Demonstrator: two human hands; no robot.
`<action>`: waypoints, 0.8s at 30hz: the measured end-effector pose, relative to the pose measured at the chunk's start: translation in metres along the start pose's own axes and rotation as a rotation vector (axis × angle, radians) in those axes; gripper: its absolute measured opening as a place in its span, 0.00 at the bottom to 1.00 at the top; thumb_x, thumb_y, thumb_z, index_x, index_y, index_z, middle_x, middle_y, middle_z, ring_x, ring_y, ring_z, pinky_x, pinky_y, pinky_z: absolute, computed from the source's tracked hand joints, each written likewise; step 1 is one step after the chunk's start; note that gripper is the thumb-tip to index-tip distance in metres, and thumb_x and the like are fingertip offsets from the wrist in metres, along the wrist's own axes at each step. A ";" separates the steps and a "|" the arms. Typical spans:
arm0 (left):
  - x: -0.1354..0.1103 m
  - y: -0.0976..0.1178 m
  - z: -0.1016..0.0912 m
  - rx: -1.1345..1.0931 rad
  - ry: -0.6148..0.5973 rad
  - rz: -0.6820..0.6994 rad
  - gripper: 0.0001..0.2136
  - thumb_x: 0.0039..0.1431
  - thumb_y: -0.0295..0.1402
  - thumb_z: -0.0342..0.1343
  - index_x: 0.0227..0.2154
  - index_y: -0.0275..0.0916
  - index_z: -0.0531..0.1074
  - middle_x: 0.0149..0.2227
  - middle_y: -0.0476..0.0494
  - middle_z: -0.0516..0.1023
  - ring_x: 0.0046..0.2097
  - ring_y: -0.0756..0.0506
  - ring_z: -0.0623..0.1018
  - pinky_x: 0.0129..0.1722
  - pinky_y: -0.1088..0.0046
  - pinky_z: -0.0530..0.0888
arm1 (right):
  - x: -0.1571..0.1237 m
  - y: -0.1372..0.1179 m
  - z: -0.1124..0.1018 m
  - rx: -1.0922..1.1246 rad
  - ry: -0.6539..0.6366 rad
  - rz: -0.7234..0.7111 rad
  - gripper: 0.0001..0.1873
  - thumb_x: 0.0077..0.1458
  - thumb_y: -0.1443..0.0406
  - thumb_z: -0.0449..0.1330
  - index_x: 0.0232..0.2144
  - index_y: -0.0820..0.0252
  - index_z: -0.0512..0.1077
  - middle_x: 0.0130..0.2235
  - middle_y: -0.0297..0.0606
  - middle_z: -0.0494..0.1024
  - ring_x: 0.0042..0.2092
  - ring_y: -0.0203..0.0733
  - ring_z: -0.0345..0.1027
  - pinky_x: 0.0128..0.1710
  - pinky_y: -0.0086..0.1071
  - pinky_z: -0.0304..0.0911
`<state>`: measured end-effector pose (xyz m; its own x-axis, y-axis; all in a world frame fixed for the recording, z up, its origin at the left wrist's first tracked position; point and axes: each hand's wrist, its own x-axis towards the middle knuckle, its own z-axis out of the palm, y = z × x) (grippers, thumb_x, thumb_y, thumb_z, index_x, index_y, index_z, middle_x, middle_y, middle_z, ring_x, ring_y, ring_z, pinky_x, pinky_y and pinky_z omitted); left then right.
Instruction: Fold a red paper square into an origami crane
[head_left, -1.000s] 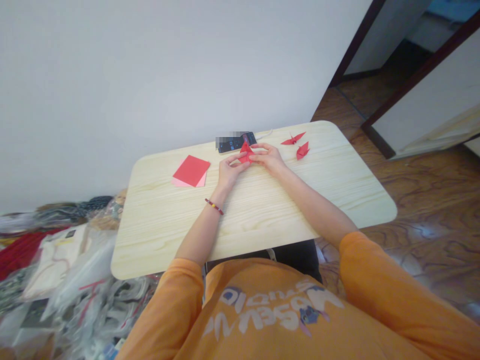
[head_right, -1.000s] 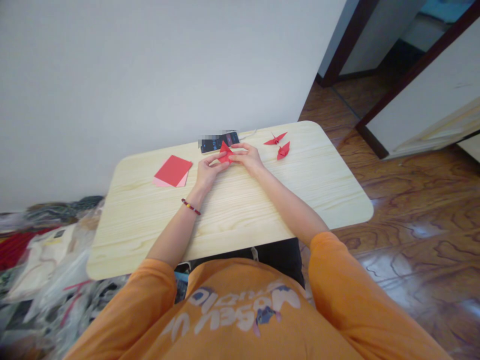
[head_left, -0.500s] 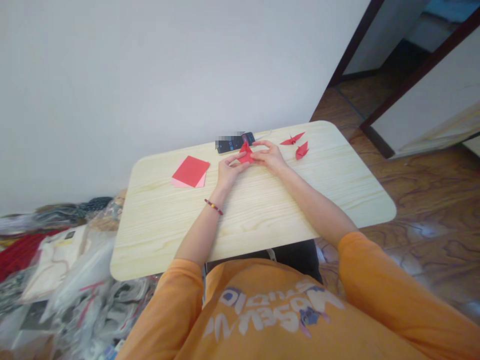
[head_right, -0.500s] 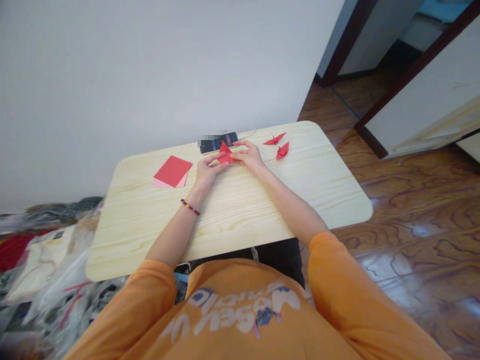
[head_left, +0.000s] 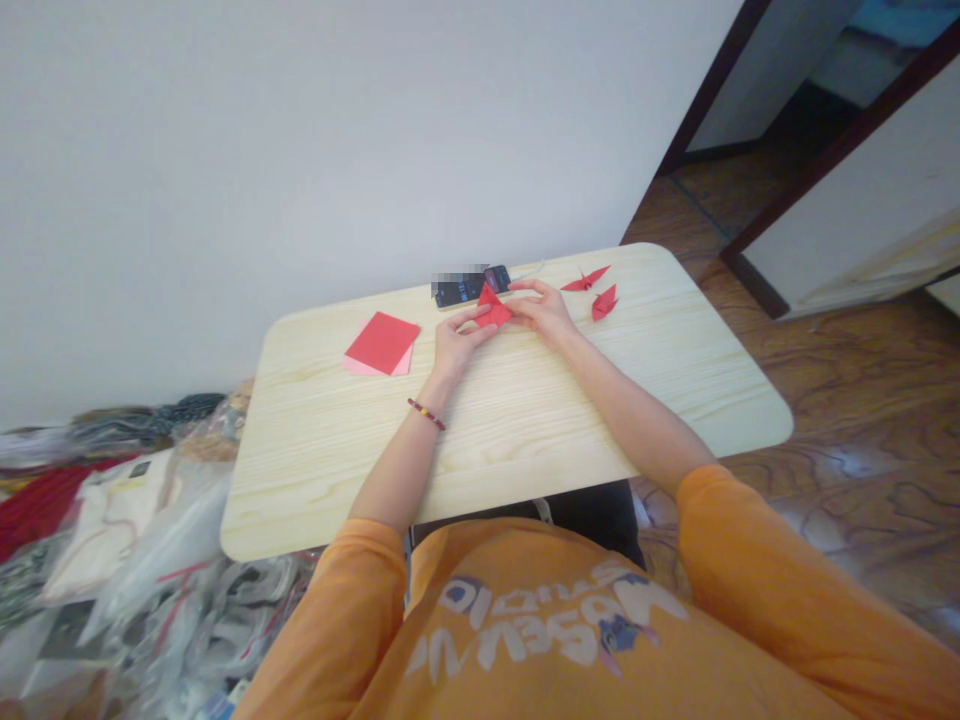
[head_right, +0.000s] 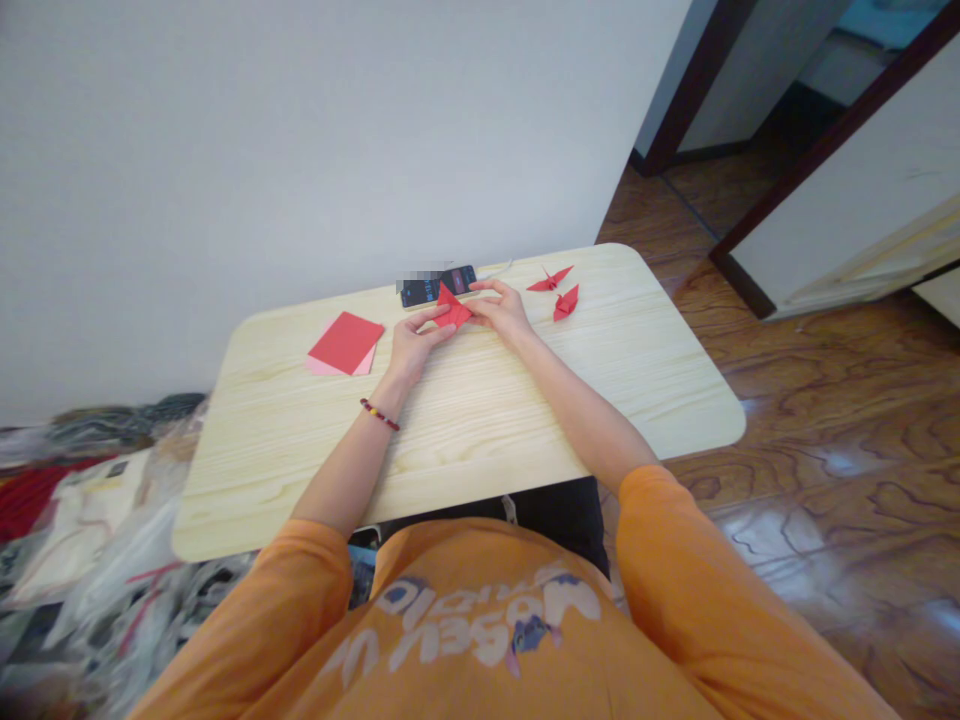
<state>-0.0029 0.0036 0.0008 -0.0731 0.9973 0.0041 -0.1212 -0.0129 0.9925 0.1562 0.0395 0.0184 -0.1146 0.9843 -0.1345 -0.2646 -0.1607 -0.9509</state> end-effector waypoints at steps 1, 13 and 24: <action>0.000 0.000 0.000 0.001 -0.006 0.008 0.22 0.35 0.33 0.70 0.39 0.36 0.78 0.37 0.42 0.82 0.40 0.42 0.80 0.46 0.62 0.75 | 0.000 0.001 0.001 -0.007 -0.002 -0.001 0.20 0.38 0.69 0.67 0.36 0.58 0.68 0.25 0.30 0.78 0.30 0.36 0.74 0.38 0.34 0.72; 0.002 -0.001 -0.003 -0.006 -0.043 -0.015 0.23 0.35 0.35 0.70 0.39 0.36 0.78 0.36 0.42 0.82 0.38 0.44 0.79 0.45 0.64 0.75 | 0.001 0.004 -0.001 -0.061 -0.040 -0.023 0.20 0.39 0.65 0.68 0.37 0.58 0.69 0.26 0.31 0.78 0.31 0.38 0.75 0.38 0.35 0.73; 0.004 -0.002 0.007 -0.083 0.067 0.095 0.20 0.34 0.30 0.67 0.25 0.41 0.59 0.31 0.52 0.76 0.34 0.49 0.77 0.37 0.73 0.72 | -0.006 0.007 0.010 -0.116 -0.073 -0.092 0.22 0.34 0.65 0.69 0.35 0.59 0.69 0.23 0.28 0.76 0.27 0.34 0.71 0.35 0.31 0.70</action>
<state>0.0035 0.0080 -0.0003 -0.1541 0.9843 0.0864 -0.1916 -0.1156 0.9747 0.1458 0.0314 0.0156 -0.1653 0.9858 -0.0289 -0.1653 -0.0566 -0.9846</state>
